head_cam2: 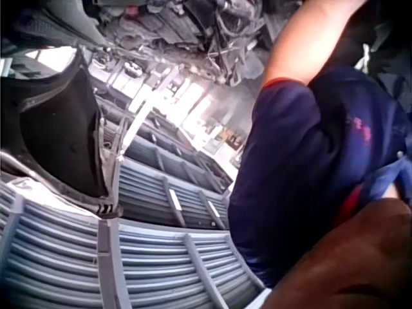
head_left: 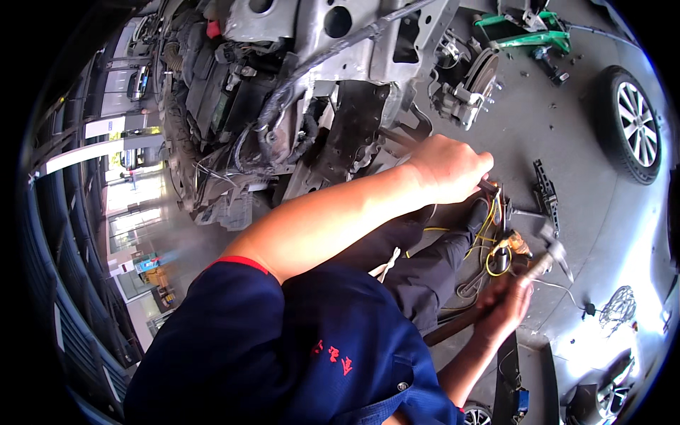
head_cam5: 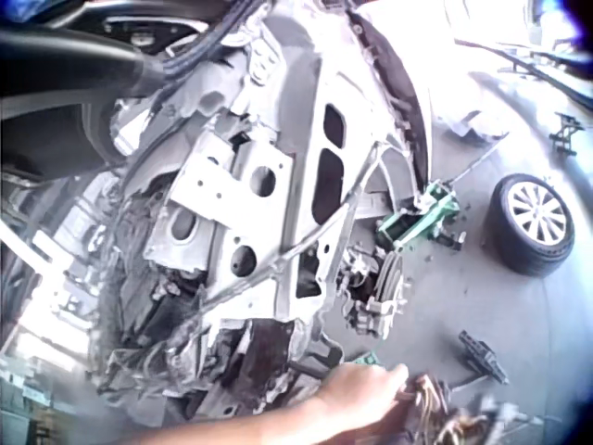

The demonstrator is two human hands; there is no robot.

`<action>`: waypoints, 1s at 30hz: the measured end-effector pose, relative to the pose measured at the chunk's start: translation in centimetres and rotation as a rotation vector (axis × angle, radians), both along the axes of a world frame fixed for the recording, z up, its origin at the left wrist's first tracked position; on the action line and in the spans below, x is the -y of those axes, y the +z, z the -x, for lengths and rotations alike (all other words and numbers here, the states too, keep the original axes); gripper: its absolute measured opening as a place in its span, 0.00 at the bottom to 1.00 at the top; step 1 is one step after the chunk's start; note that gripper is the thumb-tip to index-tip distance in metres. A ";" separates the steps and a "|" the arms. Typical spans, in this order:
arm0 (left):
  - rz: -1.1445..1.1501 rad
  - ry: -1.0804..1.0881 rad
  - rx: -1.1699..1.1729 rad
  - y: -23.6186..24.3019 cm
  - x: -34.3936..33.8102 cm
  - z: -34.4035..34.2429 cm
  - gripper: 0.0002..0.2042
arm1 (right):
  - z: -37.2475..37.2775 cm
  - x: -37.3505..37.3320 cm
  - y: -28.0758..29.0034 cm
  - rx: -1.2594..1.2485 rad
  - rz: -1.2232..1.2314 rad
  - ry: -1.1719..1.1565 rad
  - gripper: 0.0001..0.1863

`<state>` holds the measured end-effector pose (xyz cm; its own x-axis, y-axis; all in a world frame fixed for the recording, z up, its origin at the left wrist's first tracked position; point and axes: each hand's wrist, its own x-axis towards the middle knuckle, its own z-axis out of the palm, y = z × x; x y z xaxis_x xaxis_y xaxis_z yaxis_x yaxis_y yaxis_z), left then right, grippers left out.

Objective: The person picks up a chisel and a hammer, repeatedly strikes the car frame using the chisel and hammers, and touches the frame by hand.

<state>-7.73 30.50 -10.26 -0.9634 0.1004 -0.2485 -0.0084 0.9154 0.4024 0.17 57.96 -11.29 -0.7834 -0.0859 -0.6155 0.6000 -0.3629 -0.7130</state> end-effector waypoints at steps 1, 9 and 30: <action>0.006 -0.015 0.006 -0.1 -0.1 -0.1 0.11 | 0.0 -0.3 0.0 -0.031 0.001 -0.168 0.17; 0.057 -0.056 -0.019 0.0 0.9 0.4 0.11 | -0.5 2.6 2.1 -0.028 -0.207 0.208 0.15; 0.030 -0.281 0.055 -0.1 2.5 -1.2 0.09 | 0.0 3.5 2.2 0.098 -0.064 0.097 0.19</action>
